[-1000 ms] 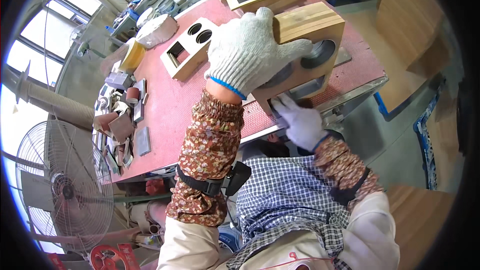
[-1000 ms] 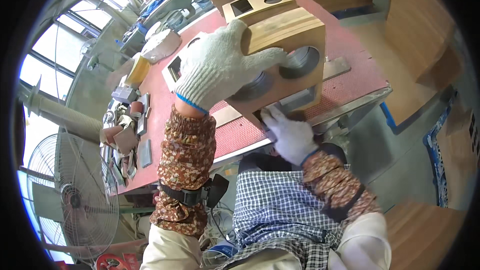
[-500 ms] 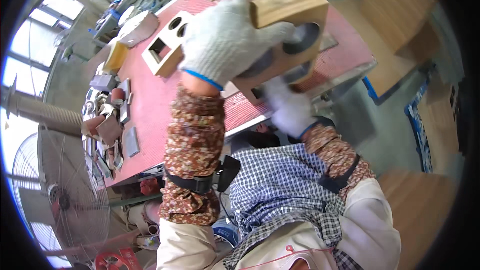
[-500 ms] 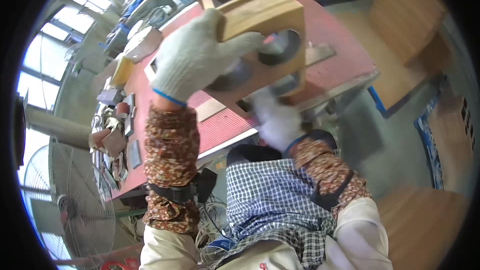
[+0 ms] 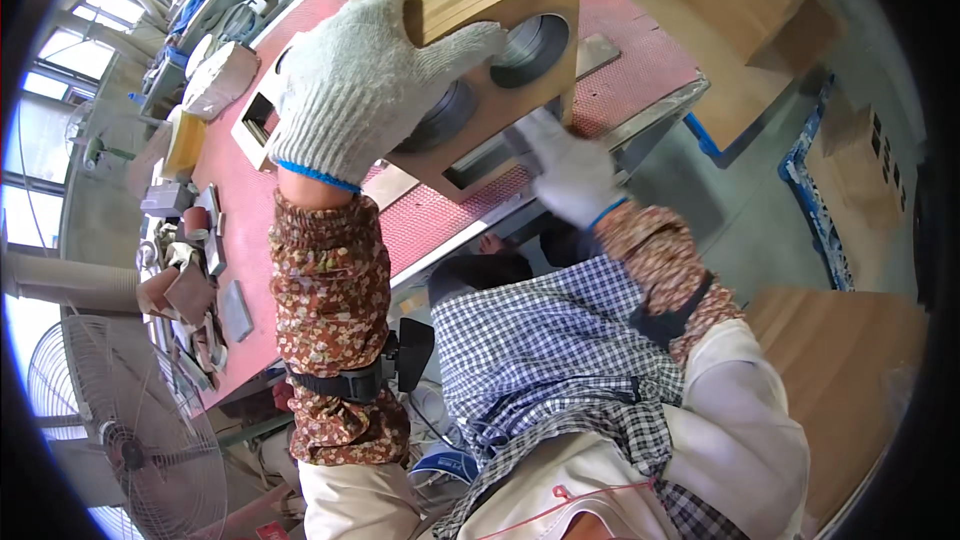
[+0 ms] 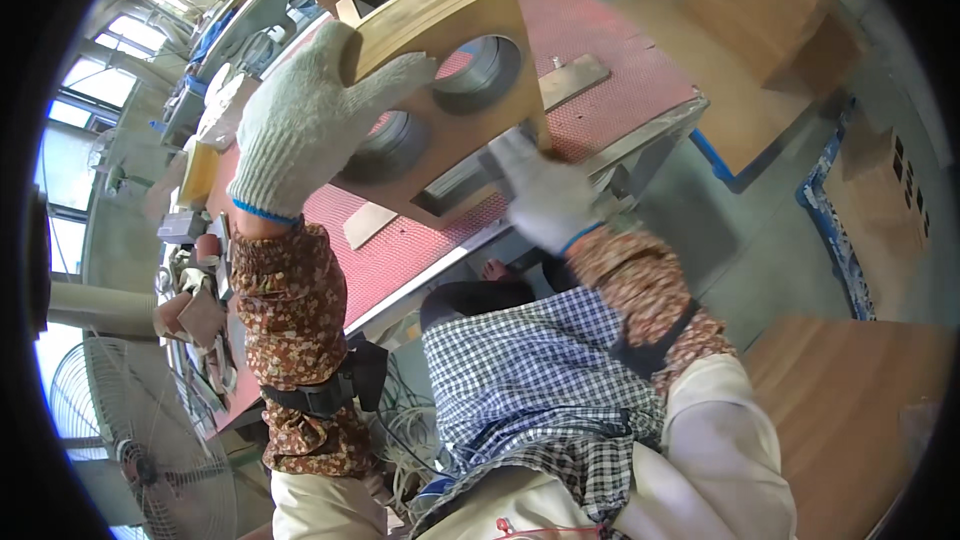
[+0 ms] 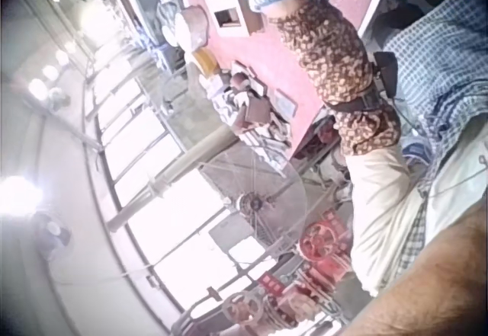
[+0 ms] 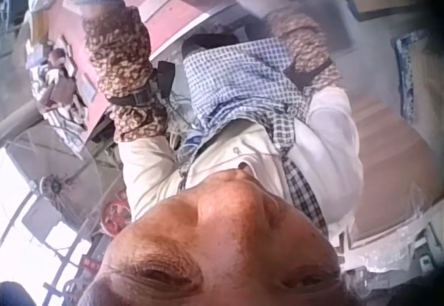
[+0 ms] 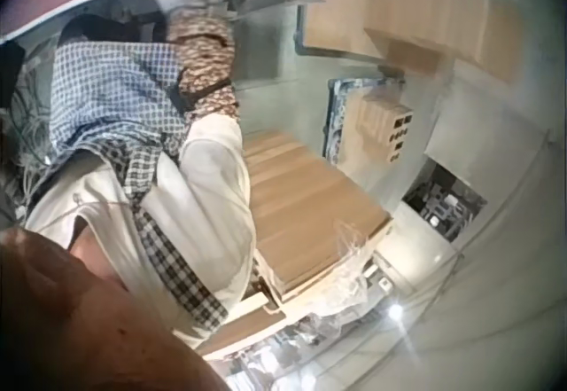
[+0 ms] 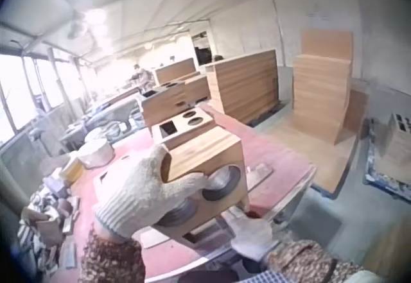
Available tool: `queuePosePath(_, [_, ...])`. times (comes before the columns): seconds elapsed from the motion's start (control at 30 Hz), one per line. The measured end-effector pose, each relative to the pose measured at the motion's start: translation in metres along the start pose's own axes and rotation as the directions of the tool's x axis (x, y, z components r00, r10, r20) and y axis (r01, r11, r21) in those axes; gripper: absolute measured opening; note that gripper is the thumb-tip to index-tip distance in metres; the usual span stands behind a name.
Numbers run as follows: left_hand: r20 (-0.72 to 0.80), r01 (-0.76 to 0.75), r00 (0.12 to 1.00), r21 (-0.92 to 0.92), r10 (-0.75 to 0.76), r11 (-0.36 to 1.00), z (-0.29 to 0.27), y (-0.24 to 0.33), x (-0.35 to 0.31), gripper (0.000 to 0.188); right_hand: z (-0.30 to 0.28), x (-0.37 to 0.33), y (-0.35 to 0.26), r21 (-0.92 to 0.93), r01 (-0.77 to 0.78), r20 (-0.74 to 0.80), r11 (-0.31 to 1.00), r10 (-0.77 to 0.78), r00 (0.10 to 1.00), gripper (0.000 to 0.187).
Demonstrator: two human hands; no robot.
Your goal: The person is manually sanding a small wooden box with a square sanding block in a woodworking environment.
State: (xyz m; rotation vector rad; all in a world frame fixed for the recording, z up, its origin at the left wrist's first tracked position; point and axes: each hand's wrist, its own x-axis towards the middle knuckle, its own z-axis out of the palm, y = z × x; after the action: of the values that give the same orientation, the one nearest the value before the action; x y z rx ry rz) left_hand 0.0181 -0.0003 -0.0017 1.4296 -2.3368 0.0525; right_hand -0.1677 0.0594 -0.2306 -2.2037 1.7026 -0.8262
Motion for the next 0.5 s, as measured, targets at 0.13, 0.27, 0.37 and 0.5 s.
queuePosePath(0.13, [0.037, 0.002, 0.999, -0.062, 0.000, 0.998, 0.003, 0.001, 0.001, 0.061, 0.027, -0.020, -0.036, -0.024, 0.185, 0.143, 0.982, -0.180, 0.973, 0.085])
queuePosePath(0.27, [-0.001, -0.194, 0.981, -0.026, 0.194, 0.981, 0.000, -0.006, -0.004, 0.059, 0.001, 0.010, 0.006, -0.070, -0.052, 0.036, 0.996, 0.055, 0.998, 0.070])
queuePosePath(0.37, [-0.035, -0.252, 0.967, -0.020, 0.251, 0.968, 0.008, -0.015, -0.001, 0.058, 0.025, 0.007, -0.051, -0.230, -0.056, 0.525, 0.972, 0.172, 0.834, 0.063])
queuePosePath(0.5, [0.094, 0.051, 0.994, -0.021, -0.049, 0.998, 0.003, 0.001, 0.004, 0.046, -0.011, 0.015, -0.018, 0.013, 0.001, 0.223, 1.000, -0.004, 0.975, 0.064])
